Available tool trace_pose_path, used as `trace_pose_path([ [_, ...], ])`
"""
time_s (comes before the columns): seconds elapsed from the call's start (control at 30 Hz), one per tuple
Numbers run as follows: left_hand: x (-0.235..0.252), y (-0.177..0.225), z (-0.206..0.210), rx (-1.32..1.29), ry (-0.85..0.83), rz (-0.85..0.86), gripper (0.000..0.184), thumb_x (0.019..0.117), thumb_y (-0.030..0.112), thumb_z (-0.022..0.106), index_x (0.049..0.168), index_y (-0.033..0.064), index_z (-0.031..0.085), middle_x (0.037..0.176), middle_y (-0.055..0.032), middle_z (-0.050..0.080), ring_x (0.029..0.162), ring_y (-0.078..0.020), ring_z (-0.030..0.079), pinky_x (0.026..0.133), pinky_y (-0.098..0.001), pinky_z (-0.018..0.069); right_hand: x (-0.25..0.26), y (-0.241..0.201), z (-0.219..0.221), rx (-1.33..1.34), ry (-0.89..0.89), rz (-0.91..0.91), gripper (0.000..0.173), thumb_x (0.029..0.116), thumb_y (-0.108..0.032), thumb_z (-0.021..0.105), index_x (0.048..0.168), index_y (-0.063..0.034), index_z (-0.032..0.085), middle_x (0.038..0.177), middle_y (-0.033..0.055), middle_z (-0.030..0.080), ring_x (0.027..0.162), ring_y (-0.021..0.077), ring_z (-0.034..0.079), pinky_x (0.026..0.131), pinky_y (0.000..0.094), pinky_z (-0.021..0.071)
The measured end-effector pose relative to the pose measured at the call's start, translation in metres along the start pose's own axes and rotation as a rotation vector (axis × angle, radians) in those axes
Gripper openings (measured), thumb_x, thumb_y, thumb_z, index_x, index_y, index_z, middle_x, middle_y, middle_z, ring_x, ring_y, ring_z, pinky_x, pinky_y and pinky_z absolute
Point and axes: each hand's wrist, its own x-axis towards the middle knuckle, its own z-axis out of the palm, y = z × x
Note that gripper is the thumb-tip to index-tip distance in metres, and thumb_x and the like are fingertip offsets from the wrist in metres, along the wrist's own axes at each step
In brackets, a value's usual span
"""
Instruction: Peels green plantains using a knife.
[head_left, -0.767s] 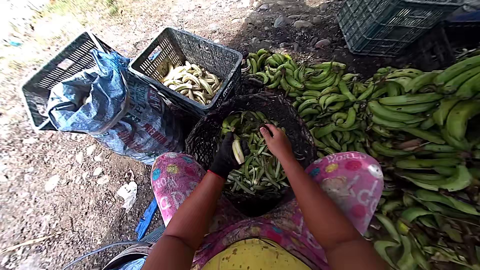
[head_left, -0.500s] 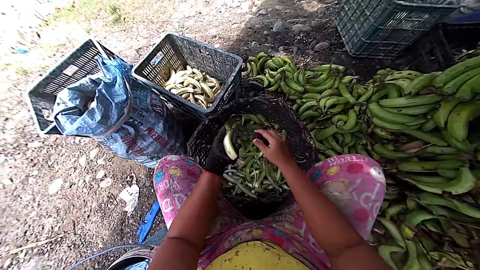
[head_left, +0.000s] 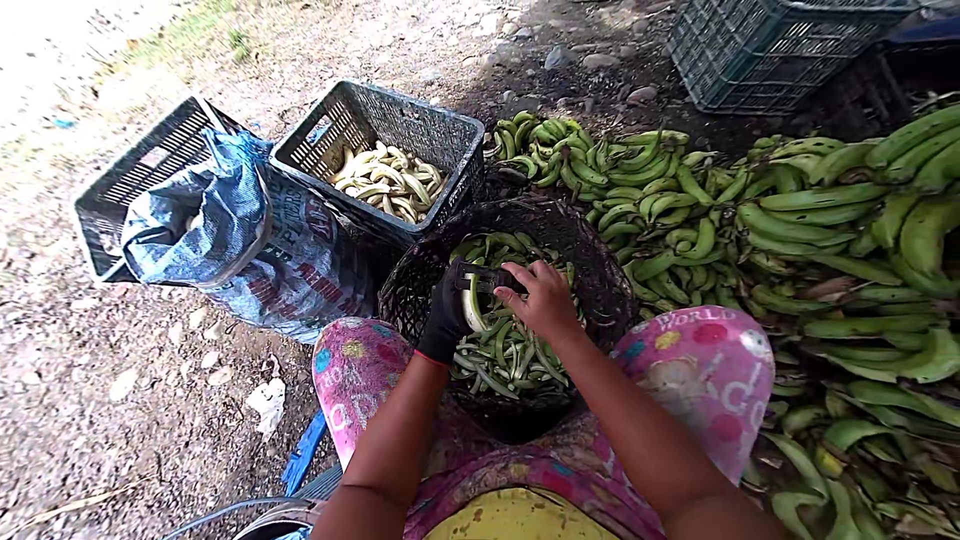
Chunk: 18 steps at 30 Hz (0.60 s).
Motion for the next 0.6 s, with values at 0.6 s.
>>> trace_pose_path([
  [0.6,0.002,0.002,-0.007,0.092,0.014,0.066,0.062,0.1031,0.061,0.034,0.109,0.0099,0.068,0.077,-0.0046,0.067,0.062,-0.0150,0.064,0.059,-0.0344,0.0575,0.023,0.025,-0.035,0.187,-0.141,0.281,0.050,0.1033,-0.052,0.055,0.140,-0.0193,0.065,0.125,0.0209,0.067,0.112,0.0413,0.064,0.093,0.0666,0.0463],
])
